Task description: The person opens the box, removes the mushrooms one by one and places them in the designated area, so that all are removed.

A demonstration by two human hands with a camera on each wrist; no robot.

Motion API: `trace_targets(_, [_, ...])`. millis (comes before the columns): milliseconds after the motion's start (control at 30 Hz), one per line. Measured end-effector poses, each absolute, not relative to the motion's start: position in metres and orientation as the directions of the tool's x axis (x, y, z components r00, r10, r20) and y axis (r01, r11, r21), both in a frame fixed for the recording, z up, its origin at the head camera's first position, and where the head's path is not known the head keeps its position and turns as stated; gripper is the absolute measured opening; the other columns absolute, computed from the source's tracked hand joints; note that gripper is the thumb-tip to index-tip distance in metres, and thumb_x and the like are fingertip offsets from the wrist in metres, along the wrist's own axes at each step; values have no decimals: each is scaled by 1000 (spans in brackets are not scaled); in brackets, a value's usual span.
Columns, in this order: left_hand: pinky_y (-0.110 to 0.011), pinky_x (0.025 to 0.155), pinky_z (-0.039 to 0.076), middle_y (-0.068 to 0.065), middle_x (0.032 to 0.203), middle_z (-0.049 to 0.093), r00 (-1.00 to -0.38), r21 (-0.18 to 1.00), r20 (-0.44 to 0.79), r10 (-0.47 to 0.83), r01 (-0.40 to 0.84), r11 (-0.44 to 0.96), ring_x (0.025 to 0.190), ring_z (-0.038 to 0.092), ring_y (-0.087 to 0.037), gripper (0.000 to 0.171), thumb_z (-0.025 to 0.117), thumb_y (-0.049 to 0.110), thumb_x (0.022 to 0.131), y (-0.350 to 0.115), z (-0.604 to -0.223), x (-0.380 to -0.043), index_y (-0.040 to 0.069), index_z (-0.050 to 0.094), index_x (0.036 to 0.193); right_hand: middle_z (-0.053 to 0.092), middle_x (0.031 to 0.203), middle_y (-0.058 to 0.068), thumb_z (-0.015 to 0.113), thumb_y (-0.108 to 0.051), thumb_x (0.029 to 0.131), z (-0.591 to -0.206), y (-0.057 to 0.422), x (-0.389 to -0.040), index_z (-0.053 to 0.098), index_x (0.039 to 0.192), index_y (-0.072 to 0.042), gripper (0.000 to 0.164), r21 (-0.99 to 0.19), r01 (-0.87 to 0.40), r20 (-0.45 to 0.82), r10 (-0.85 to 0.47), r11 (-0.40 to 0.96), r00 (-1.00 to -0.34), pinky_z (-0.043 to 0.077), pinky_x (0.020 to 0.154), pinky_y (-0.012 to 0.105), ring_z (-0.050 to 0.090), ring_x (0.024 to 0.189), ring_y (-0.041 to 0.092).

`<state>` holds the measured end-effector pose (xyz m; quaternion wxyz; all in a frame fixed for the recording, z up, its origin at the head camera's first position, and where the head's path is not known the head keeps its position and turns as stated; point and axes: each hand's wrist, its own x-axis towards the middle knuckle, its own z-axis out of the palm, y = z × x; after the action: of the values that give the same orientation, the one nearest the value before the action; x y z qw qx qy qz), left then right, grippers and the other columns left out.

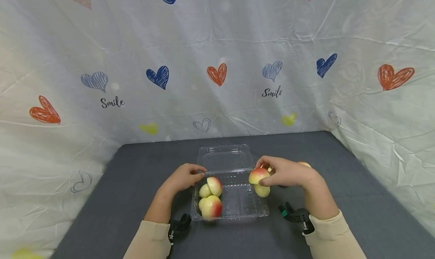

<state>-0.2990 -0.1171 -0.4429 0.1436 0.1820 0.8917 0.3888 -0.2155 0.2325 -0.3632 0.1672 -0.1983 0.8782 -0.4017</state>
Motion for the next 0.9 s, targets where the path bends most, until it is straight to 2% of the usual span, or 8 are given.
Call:
trace_targets(133, [-38,65,49,-2,104,69,-892,746,-117,437,211,631,73,61,-21,30,64,21,104,-118,-444,-300,14,71,131,59,109,9,73,-22,89,-363,236,-216,59,119,-6,37,-747,-198,-159,-459,635,-874,48,72,38,60,87,22])
trace_targets(267, [-38,65,48,-2,102,68,-889,743,-114,444,220,632,73,61,-20,30,64,22,104,-118,-444,-301,14,71,132,59,107,8,74,-26,90,-362,239,-217,59,118,-7,37,-726,-155,-199,-419,671,-886,47,65,34,58,79,19])
trace_targets(433, [-38,63,48,-3,92,66,-883,735,-105,457,241,634,72,60,-21,31,64,20,104,-120,-441,-301,12,70,133,58,100,9,76,-25,89,-362,243,-216,58,117,-3,39,-751,-104,-217,-392,653,-894,44,60,31,53,70,18])
trace_targets(667, [-38,64,48,-4,92,66,-884,729,-104,455,243,640,74,61,-23,30,64,19,104,-122,-439,-303,12,70,133,62,90,6,77,-22,87,-363,248,-216,62,113,-1,36,-738,-67,-261,-376,672,-889,45,64,33,55,74,19])
trace_targets(800, [-38,65,50,-3,98,67,-889,729,-107,445,234,643,75,62,-21,31,64,20,104,-123,-440,-304,12,70,133,62,84,3,79,-24,87,-362,248,-215,63,110,-4,34,-677,-30,-326,-336,735,-883,41,66,34,53,74,18])
trace_targets(900, [-38,66,51,-3,101,68,-893,730,-107,438,228,644,75,62,-20,31,64,19,104,-123,-441,-303,12,70,133,60,85,2,79,-24,85,-365,246,-217,65,107,-5,32,-635,-28,-350,-319,772,-881,42,68,35,53,75,17])
